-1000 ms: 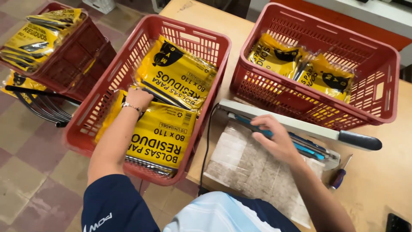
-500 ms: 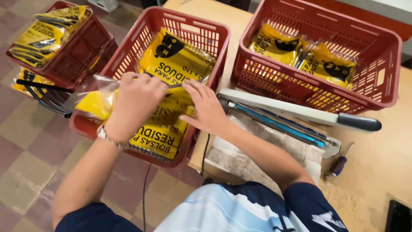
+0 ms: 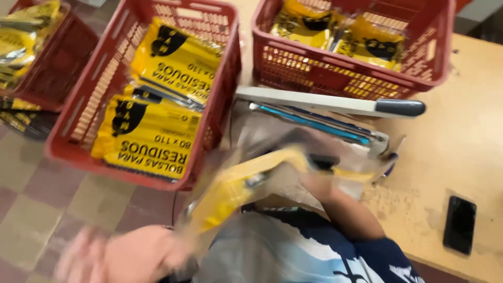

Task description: Seal plastic bags using a heat sealer and sort them into baskets

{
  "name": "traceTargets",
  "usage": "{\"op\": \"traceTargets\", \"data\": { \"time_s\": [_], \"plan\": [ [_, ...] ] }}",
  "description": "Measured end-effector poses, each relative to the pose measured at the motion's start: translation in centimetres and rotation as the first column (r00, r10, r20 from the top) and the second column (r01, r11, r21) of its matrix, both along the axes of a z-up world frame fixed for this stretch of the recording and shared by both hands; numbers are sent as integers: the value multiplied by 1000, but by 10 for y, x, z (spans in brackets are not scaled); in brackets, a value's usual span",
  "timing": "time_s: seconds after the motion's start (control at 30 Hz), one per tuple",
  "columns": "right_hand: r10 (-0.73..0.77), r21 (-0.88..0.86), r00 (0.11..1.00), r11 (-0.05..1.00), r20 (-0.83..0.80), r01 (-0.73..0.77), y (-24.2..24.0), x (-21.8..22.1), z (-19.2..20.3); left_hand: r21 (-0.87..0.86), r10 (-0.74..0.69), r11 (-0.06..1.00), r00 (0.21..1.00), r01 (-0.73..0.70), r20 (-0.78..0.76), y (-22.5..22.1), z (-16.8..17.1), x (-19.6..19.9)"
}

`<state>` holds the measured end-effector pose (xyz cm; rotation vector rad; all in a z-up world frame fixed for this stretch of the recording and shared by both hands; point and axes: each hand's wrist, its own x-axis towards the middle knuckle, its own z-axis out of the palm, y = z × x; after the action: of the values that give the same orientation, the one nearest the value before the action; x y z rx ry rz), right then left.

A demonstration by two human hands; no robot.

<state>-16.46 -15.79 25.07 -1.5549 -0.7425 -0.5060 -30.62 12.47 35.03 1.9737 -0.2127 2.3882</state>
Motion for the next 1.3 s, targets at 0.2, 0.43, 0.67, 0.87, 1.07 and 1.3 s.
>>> {"op": "traceTargets", "data": {
  "time_s": [0.2, 0.43, 0.67, 0.87, 1.07, 1.3],
  "plan": [
    [-283, 46, 937, 953, -206, 298, -56, -22, -57, -934, -979, 205, 67, 293, -193, -83, -91, 75],
    [-281, -23, 560, 906, -780, 423, -118, -23, -162, -876, -938, 343, -69, -339, -340, -121, -204, 157],
    [-544, -425, 431, 837, -720, 345, -149, 49, -161, -615, -711, 703, -315, -357, -629, -134, -269, 220],
    [-603, -496, 349, 794, -717, 352, -176, 98, -221, -493, -588, 795, -249, -352, -770, -146, -294, 277],
    [-495, -309, 294, 809, -818, 500, -177, 104, -183, -499, -555, 784, -57, -368, -830, -134, -310, 286],
    [-506, -342, 275, 811, -818, 474, -176, 132, -190, -256, -283, 885, -13, -389, -959, -130, -332, 297]
  ]
}}
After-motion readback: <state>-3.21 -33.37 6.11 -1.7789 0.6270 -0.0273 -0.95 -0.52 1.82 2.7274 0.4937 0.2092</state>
